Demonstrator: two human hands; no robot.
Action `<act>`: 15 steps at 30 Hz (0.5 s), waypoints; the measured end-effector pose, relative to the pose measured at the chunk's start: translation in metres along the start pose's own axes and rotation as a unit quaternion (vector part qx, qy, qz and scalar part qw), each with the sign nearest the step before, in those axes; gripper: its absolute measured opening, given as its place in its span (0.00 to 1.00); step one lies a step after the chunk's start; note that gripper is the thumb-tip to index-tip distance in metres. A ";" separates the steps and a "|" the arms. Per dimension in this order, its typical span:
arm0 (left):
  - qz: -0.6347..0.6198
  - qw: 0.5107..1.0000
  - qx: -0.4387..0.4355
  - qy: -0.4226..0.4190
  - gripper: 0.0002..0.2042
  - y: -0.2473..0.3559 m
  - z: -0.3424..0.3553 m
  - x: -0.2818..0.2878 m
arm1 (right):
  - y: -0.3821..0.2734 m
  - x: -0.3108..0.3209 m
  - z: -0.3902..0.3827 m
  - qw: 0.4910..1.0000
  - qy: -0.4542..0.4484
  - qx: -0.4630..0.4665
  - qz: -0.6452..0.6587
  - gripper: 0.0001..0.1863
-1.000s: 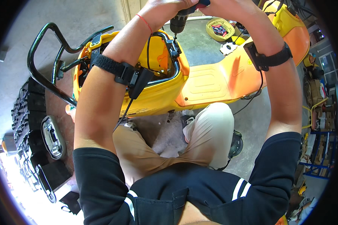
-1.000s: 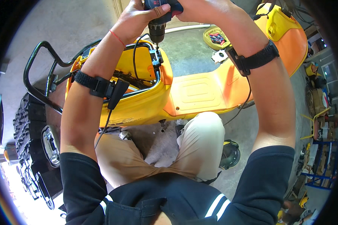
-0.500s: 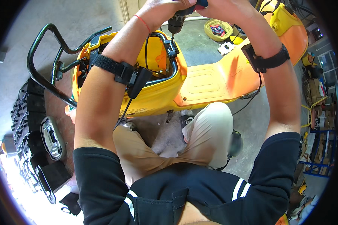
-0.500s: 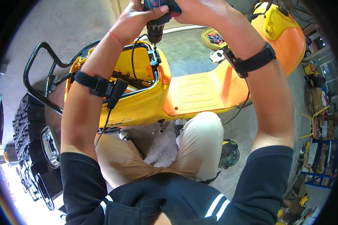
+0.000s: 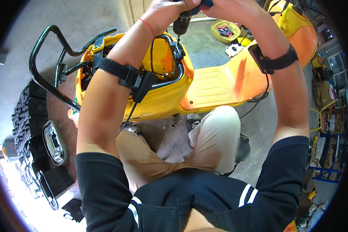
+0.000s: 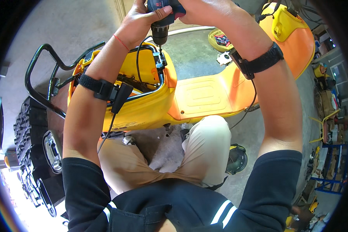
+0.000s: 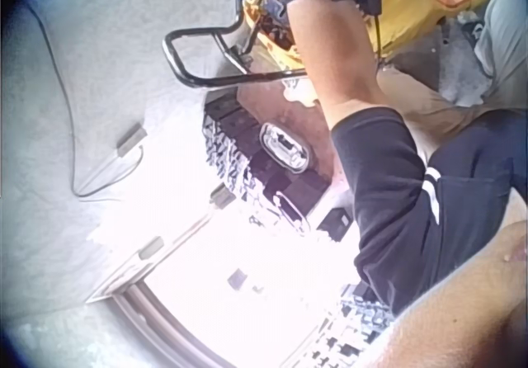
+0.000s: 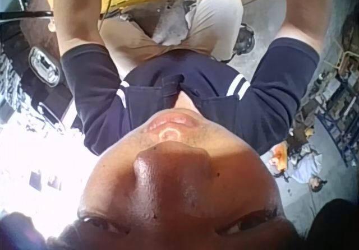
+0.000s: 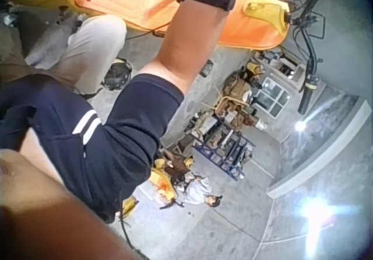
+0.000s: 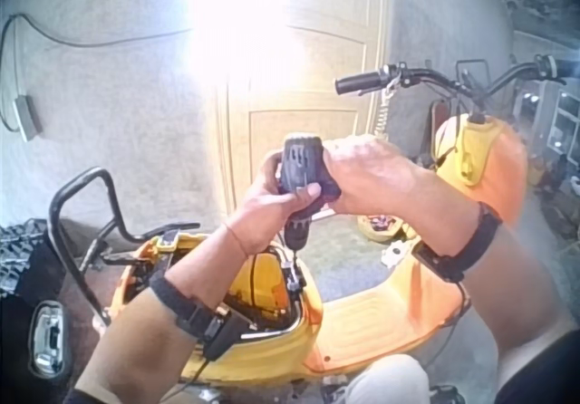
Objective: Using a power drill to remove and install screws on a scooter's body panels.
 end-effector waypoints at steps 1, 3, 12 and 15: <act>-0.004 1.000 -0.003 -0.001 0.30 0.000 0.001 0.000 | -0.001 0.001 0.000 1.000 0.003 0.015 0.008 0.18; -0.009 1.000 -0.006 -0.003 0.30 -0.002 0.001 -0.001 | -0.001 0.001 0.000 1.000 0.002 0.013 0.008 0.18; -0.043 0.999 -0.008 0.014 0.30 -0.005 -0.001 0.004 | -0.004 0.002 0.008 1.000 -0.018 0.011 0.014 0.18; -0.004 1.000 -0.002 0.027 0.31 -0.006 -0.001 0.005 | -0.004 0.001 0.007 1.000 -0.006 0.005 0.019 0.18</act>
Point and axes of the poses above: each hand's wrist, its own z-axis towards the middle knuckle, its own x-axis out of the back of the hand, y = z × x, the point moved 6 cm from there along z, towards the middle knuckle, and after that the axes turned 5 degrees about z, right-handed, at the moved point
